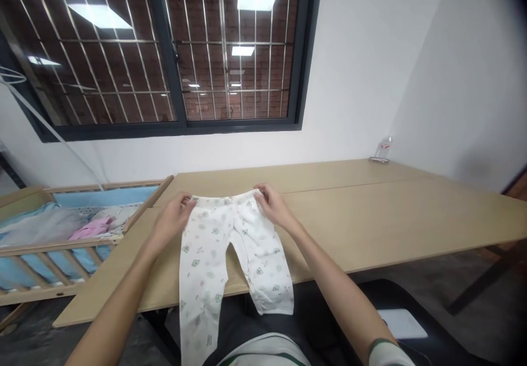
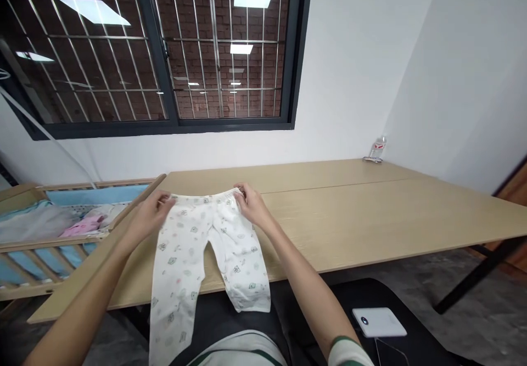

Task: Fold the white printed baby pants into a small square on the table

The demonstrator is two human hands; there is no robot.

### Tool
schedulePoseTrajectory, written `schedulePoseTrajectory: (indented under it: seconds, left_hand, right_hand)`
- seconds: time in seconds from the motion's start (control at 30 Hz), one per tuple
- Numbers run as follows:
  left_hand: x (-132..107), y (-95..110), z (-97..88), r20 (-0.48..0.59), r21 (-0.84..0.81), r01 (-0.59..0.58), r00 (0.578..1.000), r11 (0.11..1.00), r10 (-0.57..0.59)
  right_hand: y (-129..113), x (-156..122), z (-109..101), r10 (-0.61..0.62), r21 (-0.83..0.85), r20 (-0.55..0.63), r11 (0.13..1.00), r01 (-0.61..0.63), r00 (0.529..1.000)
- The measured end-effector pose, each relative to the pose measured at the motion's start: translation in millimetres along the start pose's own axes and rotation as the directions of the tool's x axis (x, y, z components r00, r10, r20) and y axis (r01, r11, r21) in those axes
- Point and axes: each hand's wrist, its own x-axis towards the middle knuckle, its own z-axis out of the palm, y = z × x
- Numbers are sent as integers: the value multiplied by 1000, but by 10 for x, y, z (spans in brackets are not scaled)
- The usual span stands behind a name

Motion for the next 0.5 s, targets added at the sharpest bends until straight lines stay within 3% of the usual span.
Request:
schedulePoseTrajectory:
  seconds: [0.07, 0.17, 0.23, 0.33, 0.4, 0.5]
  left_hand:
    - [151, -97, 342, 159, 43, 42, 986, 998, -49]
    - [239, -215, 786, 266, 94, 63, 960, 994, -86]
    - [220, -269, 993, 307, 130, 60, 947, 990, -98]
    - [108, -307, 1166, 312, 176, 23, 947, 984, -78]
    - [-6, -307, 1225, 327, 186, -35, 945, 982, -29]
    - [-180, -290, 1313, 409, 175, -136, 911, 975, 54]
  right_hand:
    - [380, 75, 115, 112, -69, 82, 992, -107, 990]
    - [850, 83, 339, 270, -184, 207, 955, -234, 940]
    - [1036, 36, 455, 307, -231, 244, 940, -252, 920]
    - [1138, -55, 520, 280, -251, 241, 943, -219, 929]
    - [1140, -111, 509, 210, -275, 263, 952, -135, 942]
    - [1135, -174, 484, 85, -309, 410, 950, 51, 908]
